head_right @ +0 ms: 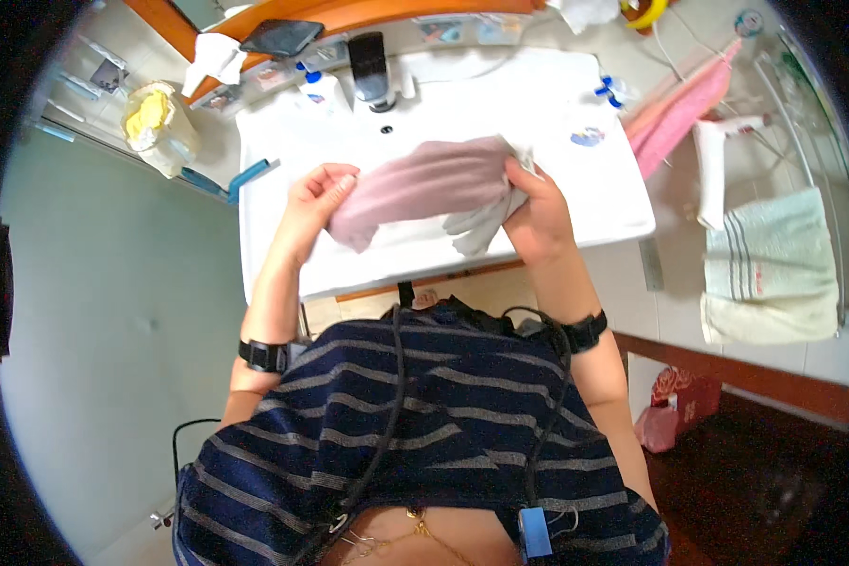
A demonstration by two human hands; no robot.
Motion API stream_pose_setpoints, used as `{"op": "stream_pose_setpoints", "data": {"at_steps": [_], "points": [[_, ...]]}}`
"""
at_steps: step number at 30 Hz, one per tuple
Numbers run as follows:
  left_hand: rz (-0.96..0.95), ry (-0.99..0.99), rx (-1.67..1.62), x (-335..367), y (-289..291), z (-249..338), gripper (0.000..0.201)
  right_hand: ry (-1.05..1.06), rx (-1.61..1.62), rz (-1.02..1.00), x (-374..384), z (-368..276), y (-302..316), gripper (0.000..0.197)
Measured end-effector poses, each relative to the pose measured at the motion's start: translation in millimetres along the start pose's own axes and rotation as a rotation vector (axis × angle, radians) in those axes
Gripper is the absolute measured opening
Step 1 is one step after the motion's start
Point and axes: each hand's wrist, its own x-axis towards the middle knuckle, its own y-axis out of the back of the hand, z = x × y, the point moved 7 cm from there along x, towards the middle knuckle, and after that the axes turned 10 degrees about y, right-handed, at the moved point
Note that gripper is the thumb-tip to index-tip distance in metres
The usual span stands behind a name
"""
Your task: The person wipes wooden doors with cloths, takes a spray can out of a cabinet, and sprays and wipes a wooden door with a cloth.
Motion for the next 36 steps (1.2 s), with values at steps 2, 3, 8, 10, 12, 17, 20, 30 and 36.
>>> {"op": "stream_pose_setpoints", "data": {"at_steps": [2, 3, 8, 10, 12, 17, 20, 30, 36], "points": [[-0.092, 0.063, -0.061, 8, -12, -7, 0.019, 0.023, 0.043, 0.013, 16, 3, -3, 0.034], [-0.105, 0.045, 0.043, 7, -19, -4, 0.02, -0.015, 0.126, -0.016, 24, 5, -10, 0.034], [-0.049, -0.042, 0.089, 30, 2, -17, 0.02, -0.12, 0.339, -0.102, 51, 6, 25, 0.033], [0.048, -0.071, 0.089, 35, 30, -3, 0.02, -0.092, 0.302, -0.056, 56, 2, 35, 0.033], [0.28, -0.069, -0.126, 37, 64, 22, 0.021, -0.097, 0.269, -0.028, 53, -4, 37, 0.033], [0.308, -0.048, -0.549, 92, 84, 71, 0.031, -0.038, 0.247, 0.073, 37, -16, 67, 0.032], [0.206, -0.056, -0.767, 135, 90, 76, 0.028, 0.022, 0.197, 0.182, 24, -28, 96, 0.03], [0.302, -0.248, -0.524, 149, 113, 78, 0.028, 0.405, 0.187, 0.443, -112, -106, 149, 0.028], [-0.08, -0.259, -0.229, 70, 13, 56, 0.039, 0.542, 0.17, 0.778, -249, -106, 180, 0.019]]}}
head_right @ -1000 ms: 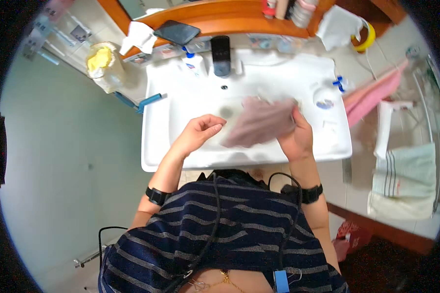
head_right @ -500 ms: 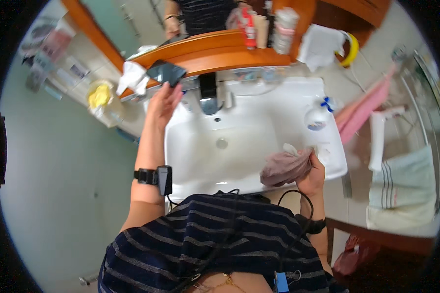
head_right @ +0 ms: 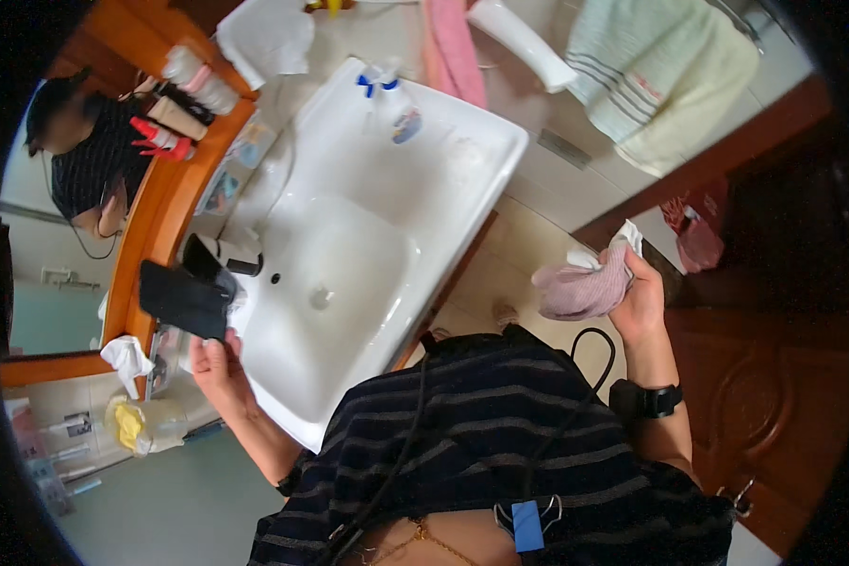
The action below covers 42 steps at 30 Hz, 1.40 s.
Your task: The person wipes wooden doors with cloths, takes a spray can out of a cabinet, and sprays and wipes a wooden door with a cloth.
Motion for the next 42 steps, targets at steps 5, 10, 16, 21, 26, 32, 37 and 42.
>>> {"op": "stream_pose_setpoints", "data": {"at_steps": [5, 10, 16, 21, 26, 32, 37, 42], "points": [[-0.485, 0.37, -0.165, -73, -158, -72, 0.037, 0.062, -0.056, 0.096, -35, -47, 70, 0.021], [-0.902, 0.651, -0.086, -170, -304, -133, 0.032, -0.036, -0.042, 0.402, -68, -79, 130, 0.023], [-1.258, 0.981, -0.14, -312, -484, -201, 0.031, 0.068, 0.009, 0.191, -100, -163, 266, 0.029], [-1.44, 1.108, 0.085, -408, -612, -232, 0.029, 0.181, -0.34, 0.135, -111, -236, 309, 0.026], [-1.678, 1.083, 0.215, -448, -697, -264, 0.029, 0.198, -0.262, 0.251, -86, -270, 387, 0.033], [-1.815, 1.017, 0.312, -444, -805, -289, 0.033, 0.095, -0.08, 0.521, -39, -332, 425, 0.039], [-1.71, 0.473, 0.405, -377, -956, -303, 0.032, 0.299, -0.024, 0.556, -10, -429, 463, 0.024], [-1.475, 0.293, 0.283, -312, -1091, -274, 0.024, 0.486, -0.077, 0.691, 3, -499, 499, 0.028]]}}
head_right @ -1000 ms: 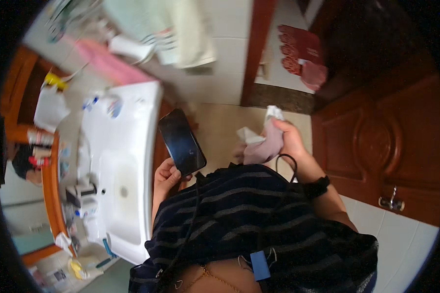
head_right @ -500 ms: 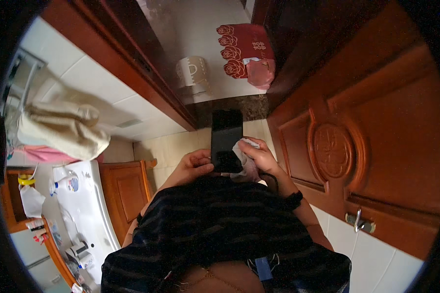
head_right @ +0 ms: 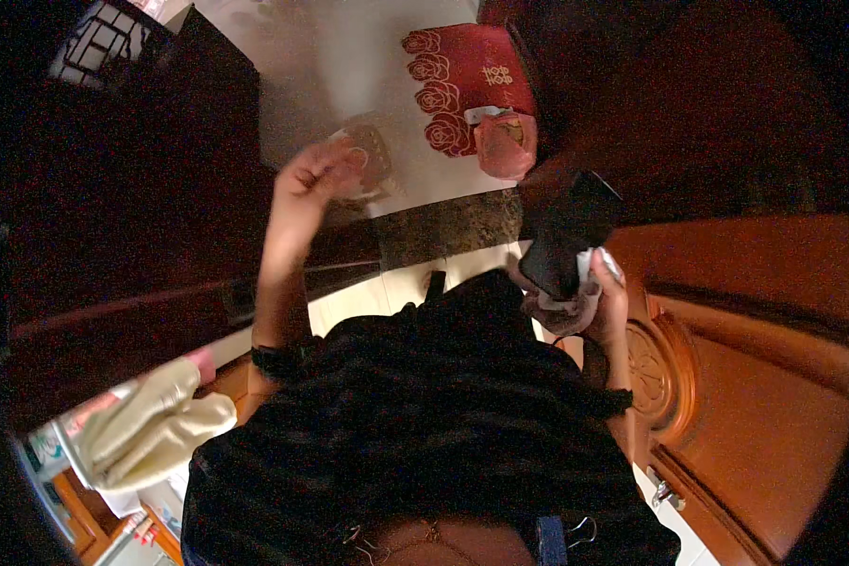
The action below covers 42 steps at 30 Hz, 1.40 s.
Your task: The person wipes wooden doors with cloths, takes a spray can out of a cabinet, and sprays and wipes a wooden door with a cloth.
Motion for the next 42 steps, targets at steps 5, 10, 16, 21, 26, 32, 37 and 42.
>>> {"op": "stream_pose_setpoints", "data": {"at_steps": [5, 10, 16, 21, 26, 32, 37, 42], "points": [[0.22, -0.122, -0.119, 74, 35, 57, 0.023, 0.01, -0.081, 0.212, 63, -4, 43, 0.024], [0.429, -0.198, 0.016, 121, 90, 84, 0.029, 0.045, -0.083, 0.139, 173, -18, 32, 0.025], [0.688, -0.237, 0.395, 111, 155, 68, 0.017, -0.072, -0.124, 0.044, 320, -44, -6, 0.045], [0.585, -0.04, 0.676, 113, 131, 60, 0.014, 0.008, -0.15, -0.049, 384, -62, -74, 0.028], [0.645, 0.016, 0.571, 122, 136, 66, 0.017, -0.042, -0.197, -0.041, 422, -88, -105, 0.038], [0.629, 0.093, 0.524, 142, 141, 32, 0.019, 0.12, -0.186, 0.257, 462, -94, -19, 0.039], [0.703, 0.128, 0.461, 91, 192, -21, 0.02, 0.147, -0.081, 0.23, 436, -90, -6, 0.037], [0.736, 0.021, 0.309, 100, 200, -35, 0.02, 0.199, 0.001, 0.255, 429, -95, -43, 0.039]]}}
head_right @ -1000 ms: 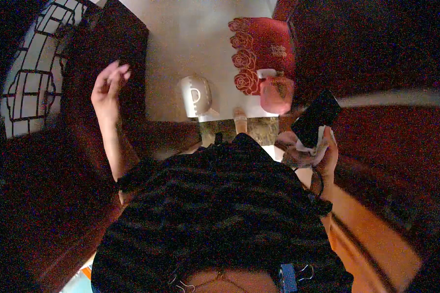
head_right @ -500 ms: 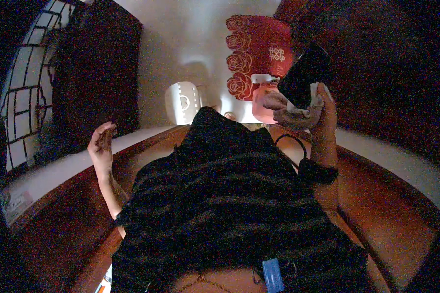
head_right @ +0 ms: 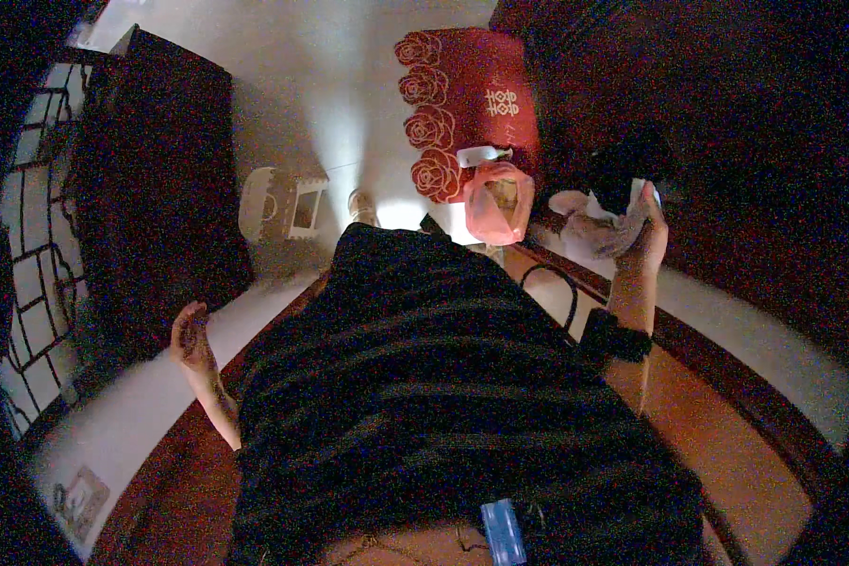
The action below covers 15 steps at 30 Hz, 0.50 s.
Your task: The person wipes wooden doors with cloths, takes a spray can out of a cabinet, and sprays and wipes a wooden door with a cloth.
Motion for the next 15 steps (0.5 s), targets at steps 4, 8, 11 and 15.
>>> {"op": "stream_pose_setpoints", "data": {"at_steps": [4, 8, 11, 15], "points": [[0.006, -0.167, -0.121, 26, -34, 63, 0.021, -0.018, 0.061, -0.013, 19, 28, -32, 0.032], [-0.169, -0.483, -0.405, 66, -38, 170, 0.026, -0.003, 0.123, -0.12, 37, 52, -90, 0.033], [-0.218, -0.959, -0.424, 64, 1, 249, 0.025, -0.086, 0.162, -0.297, 57, 74, -152, 0.03], [-0.81, -1.166, -0.597, 96, -18, 328, 0.026, -0.033, 0.138, -0.168, 117, 91, -189, 0.032]]}}
